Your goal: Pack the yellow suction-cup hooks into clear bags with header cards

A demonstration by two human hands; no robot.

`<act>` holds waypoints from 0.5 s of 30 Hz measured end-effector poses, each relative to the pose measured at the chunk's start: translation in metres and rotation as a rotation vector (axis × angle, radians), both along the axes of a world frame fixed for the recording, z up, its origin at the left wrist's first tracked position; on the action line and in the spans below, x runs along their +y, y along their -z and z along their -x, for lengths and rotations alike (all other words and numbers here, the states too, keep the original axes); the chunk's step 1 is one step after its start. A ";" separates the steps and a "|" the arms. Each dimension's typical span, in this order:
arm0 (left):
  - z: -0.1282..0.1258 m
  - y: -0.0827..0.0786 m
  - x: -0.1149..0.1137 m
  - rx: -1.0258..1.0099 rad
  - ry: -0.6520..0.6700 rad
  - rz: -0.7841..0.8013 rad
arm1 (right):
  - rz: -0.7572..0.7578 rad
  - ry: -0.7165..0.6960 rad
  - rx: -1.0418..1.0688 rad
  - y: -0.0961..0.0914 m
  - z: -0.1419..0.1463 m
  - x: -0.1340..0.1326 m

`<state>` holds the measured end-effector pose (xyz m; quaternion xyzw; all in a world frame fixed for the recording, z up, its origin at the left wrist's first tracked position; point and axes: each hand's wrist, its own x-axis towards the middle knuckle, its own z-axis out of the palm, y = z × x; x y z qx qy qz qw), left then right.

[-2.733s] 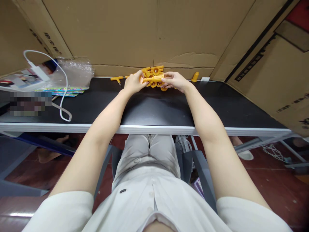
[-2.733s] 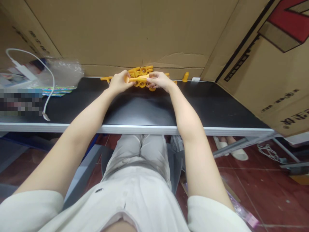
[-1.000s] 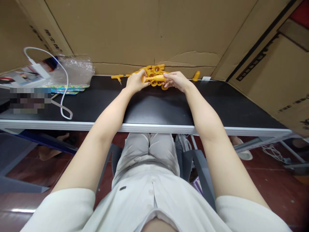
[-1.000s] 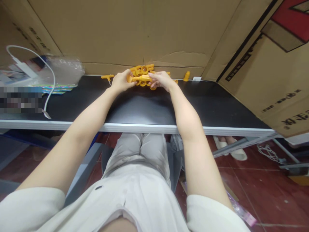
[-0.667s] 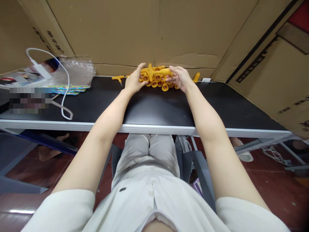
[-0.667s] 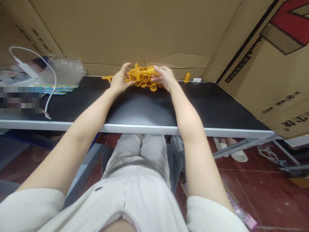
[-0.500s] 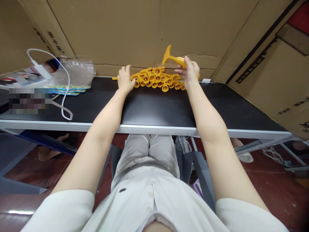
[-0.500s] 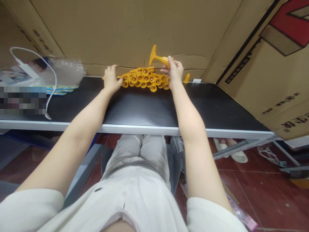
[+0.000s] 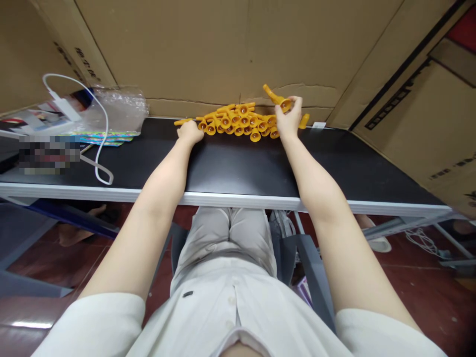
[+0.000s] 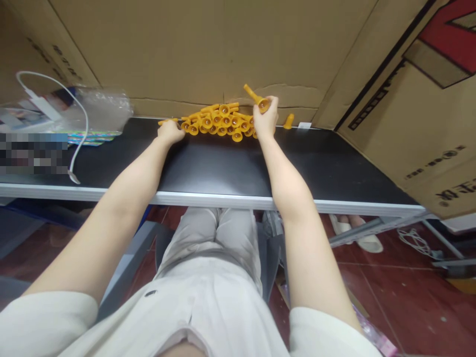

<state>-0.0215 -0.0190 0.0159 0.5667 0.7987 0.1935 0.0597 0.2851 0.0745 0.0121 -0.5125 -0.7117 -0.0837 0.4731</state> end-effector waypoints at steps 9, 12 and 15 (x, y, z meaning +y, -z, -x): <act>-0.001 -0.002 -0.001 -0.101 -0.016 -0.113 | 0.299 0.073 -0.276 -0.010 0.032 -0.048; -0.001 -0.002 0.000 -0.109 -0.002 -0.105 | 0.362 0.056 -0.309 -0.010 0.028 -0.051; -0.002 -0.002 -0.001 -0.109 0.010 -0.109 | 0.373 0.042 -0.298 -0.008 0.020 -0.050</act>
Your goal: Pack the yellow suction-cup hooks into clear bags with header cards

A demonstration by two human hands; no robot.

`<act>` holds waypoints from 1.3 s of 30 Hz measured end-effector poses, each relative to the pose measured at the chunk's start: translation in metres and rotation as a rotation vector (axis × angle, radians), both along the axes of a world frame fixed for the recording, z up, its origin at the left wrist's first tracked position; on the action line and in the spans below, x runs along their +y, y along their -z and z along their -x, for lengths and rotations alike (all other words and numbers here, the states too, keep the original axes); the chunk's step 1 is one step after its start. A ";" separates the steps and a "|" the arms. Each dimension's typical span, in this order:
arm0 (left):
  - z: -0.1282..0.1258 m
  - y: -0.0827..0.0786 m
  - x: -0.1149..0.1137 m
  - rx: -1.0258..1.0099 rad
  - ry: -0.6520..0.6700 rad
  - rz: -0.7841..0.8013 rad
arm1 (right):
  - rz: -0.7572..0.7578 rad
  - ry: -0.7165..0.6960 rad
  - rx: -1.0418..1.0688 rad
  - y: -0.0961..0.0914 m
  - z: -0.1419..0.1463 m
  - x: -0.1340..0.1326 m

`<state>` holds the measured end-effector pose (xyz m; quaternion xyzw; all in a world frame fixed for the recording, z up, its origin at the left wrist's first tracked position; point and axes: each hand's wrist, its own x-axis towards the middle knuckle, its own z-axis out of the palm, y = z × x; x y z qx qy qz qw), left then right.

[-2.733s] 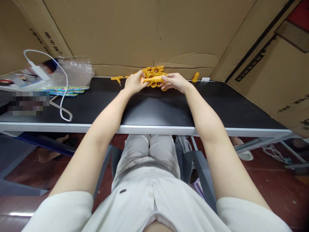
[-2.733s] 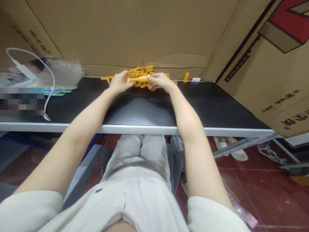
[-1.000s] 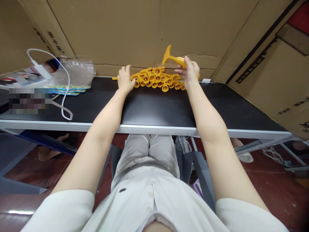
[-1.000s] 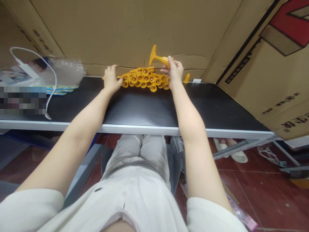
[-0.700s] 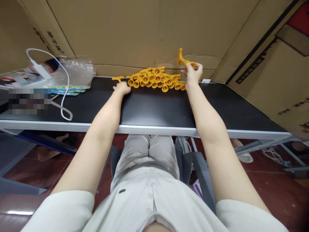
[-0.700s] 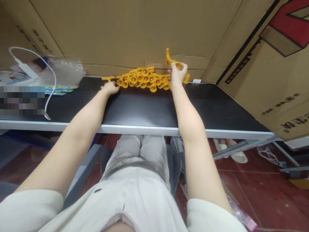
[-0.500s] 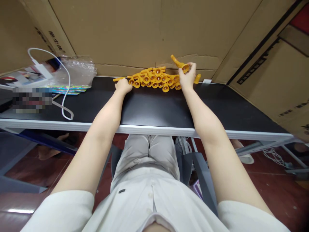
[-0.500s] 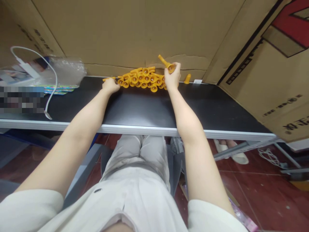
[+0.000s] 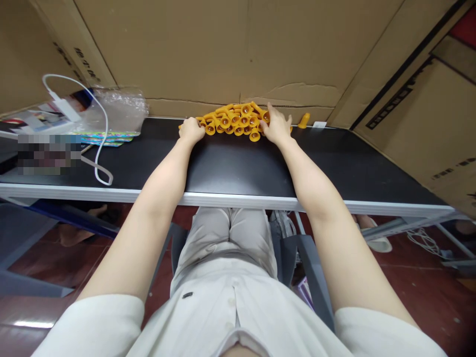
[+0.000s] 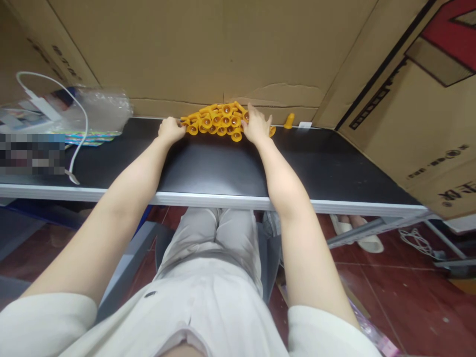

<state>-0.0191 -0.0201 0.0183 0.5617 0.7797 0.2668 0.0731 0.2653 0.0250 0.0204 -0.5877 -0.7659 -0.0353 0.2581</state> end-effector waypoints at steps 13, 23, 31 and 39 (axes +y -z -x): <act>-0.001 0.002 0.002 0.032 0.011 -0.008 | 0.020 0.087 0.071 0.001 0.006 0.004; -0.004 -0.001 -0.002 0.010 0.026 -0.007 | 0.045 0.044 0.101 -0.005 -0.021 0.020; -0.006 -0.001 -0.003 0.031 0.029 0.009 | 0.231 0.442 0.144 0.010 -0.087 0.011; -0.007 0.001 -0.001 0.043 0.038 -0.002 | 0.350 0.440 0.036 0.022 -0.098 0.039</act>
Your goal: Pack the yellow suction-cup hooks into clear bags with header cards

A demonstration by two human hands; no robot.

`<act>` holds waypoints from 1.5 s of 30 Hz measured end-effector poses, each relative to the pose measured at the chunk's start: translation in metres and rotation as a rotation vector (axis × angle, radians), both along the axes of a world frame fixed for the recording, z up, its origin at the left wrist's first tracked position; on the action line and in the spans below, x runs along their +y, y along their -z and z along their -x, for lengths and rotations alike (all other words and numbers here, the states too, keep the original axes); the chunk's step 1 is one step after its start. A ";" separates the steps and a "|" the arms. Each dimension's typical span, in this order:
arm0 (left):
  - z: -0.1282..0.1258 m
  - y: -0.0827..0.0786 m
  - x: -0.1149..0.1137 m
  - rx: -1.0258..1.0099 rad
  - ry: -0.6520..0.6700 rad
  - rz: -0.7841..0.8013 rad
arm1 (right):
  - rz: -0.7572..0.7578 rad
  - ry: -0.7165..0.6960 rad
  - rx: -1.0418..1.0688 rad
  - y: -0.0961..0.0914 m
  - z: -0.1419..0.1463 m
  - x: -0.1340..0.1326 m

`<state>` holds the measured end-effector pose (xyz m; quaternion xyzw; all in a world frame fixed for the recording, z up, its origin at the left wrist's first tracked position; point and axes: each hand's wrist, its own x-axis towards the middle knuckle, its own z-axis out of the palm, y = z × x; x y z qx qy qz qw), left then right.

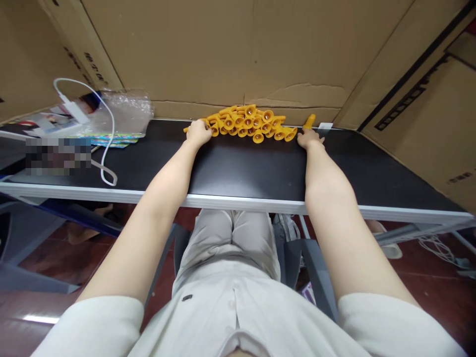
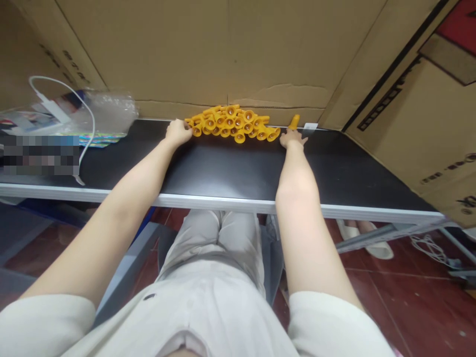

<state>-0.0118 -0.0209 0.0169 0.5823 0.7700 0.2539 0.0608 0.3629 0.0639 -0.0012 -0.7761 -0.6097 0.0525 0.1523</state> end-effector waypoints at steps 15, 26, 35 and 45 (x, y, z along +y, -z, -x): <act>0.001 0.002 0.008 0.027 0.033 -0.014 | 0.000 -0.010 -0.005 -0.003 -0.011 0.040; 0.033 0.029 0.015 -0.015 -0.047 0.007 | 0.103 -0.111 -0.045 -0.009 -0.014 0.010; 0.031 0.022 0.013 -0.015 -0.147 0.052 | 0.000 -0.095 0.010 0.000 0.000 -0.024; 0.038 0.026 0.022 -0.053 -0.133 0.015 | -0.305 -0.011 0.134 -0.004 -0.016 -0.014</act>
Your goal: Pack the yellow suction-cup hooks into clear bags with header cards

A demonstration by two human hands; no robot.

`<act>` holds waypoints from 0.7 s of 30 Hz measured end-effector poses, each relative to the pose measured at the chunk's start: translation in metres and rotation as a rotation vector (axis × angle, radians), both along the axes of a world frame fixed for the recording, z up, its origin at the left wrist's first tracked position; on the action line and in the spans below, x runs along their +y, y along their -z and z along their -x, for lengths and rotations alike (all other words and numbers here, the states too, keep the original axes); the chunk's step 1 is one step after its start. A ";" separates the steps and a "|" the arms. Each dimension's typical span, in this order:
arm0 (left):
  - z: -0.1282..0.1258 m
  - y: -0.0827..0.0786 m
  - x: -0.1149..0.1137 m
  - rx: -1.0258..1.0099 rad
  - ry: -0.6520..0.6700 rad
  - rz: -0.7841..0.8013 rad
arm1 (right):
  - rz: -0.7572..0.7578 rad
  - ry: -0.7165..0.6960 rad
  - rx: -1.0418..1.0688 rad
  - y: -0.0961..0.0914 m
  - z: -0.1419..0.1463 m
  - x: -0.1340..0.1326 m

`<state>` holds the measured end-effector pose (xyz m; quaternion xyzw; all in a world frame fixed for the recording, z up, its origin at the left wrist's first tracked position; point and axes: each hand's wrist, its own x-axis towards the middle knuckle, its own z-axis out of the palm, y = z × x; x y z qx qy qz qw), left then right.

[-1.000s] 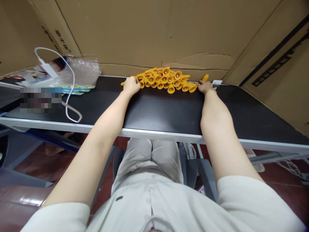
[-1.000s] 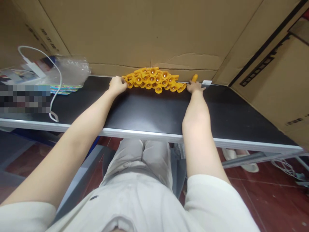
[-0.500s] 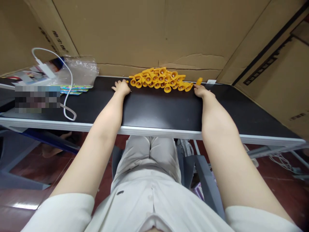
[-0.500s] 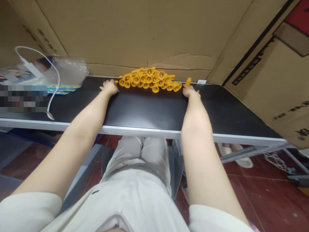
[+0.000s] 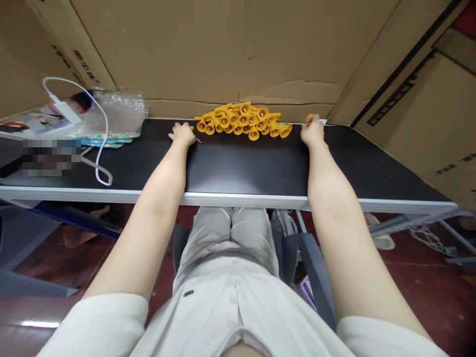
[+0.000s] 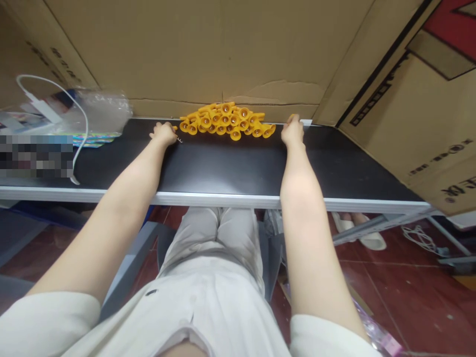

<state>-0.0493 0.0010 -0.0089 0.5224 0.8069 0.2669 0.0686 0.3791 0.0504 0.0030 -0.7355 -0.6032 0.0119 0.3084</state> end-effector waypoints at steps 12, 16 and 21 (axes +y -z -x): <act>0.003 -0.001 0.002 -0.165 -0.060 -0.243 | -0.301 -0.302 0.025 -0.037 0.045 -0.015; 0.004 -0.002 0.015 -0.207 0.057 -0.466 | -0.353 -0.452 0.075 -0.037 0.062 -0.009; -0.004 -0.002 0.025 -0.148 0.127 -0.497 | -0.364 -0.688 0.090 -0.028 0.087 -0.004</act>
